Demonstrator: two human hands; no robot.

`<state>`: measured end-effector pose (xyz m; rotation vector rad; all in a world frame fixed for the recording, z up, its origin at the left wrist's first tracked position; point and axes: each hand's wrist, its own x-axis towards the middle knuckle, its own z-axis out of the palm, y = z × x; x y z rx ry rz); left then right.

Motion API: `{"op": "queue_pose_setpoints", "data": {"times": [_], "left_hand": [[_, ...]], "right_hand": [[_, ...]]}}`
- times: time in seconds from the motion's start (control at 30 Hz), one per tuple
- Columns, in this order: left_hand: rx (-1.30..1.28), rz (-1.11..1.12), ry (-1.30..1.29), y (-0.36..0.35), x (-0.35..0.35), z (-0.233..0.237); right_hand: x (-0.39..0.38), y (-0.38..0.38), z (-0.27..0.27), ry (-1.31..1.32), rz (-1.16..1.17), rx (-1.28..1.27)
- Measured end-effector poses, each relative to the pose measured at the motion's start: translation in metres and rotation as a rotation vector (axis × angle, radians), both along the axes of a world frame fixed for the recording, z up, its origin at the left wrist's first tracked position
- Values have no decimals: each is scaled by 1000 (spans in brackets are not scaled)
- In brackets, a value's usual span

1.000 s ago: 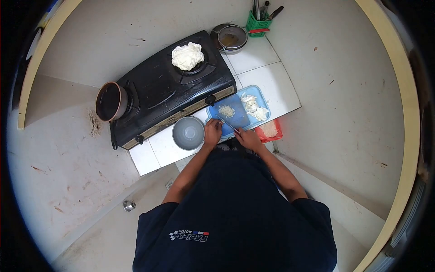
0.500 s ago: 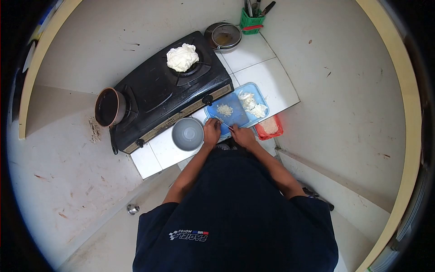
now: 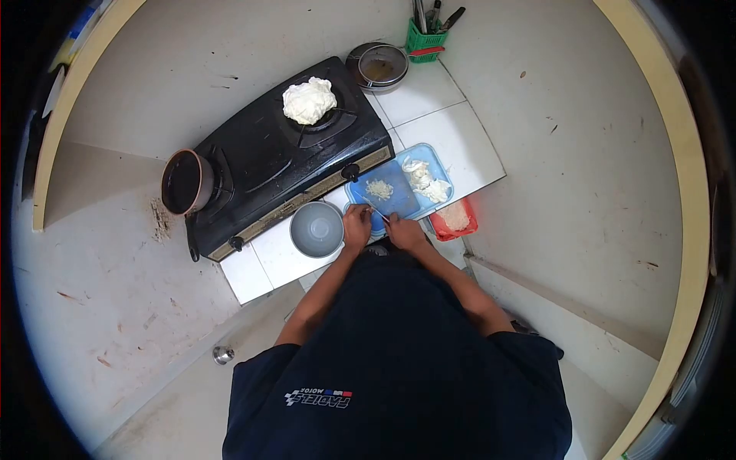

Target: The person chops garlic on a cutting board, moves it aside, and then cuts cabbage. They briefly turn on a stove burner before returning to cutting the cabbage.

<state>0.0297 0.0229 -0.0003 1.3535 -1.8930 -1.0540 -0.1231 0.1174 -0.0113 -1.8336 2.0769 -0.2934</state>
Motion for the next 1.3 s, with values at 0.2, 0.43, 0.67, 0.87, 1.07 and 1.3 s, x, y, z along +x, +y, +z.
{"op": "queue_pose_setpoints", "data": {"times": [0.2,0.43,0.67,0.87,1.07,1.3], "left_hand": [[-8,2,-16,-11,-4,2],[23,20,-7,-12,-6,7],[-17,5,-43,-12,-7,14],[-2,8,-60,-13,-6,11],[-33,29,-16,-12,-7,-1],[1,6,-33,-12,-8,10]], "right_hand": [[-25,3,22,-20,54,60],[-23,1,26,-112,43,73],[-20,8,19,-80,44,-3],[-13,1,18,-27,66,-52],[-11,-3,14,40,58,-23],[-12,-3,8,8,59,-32]]}}
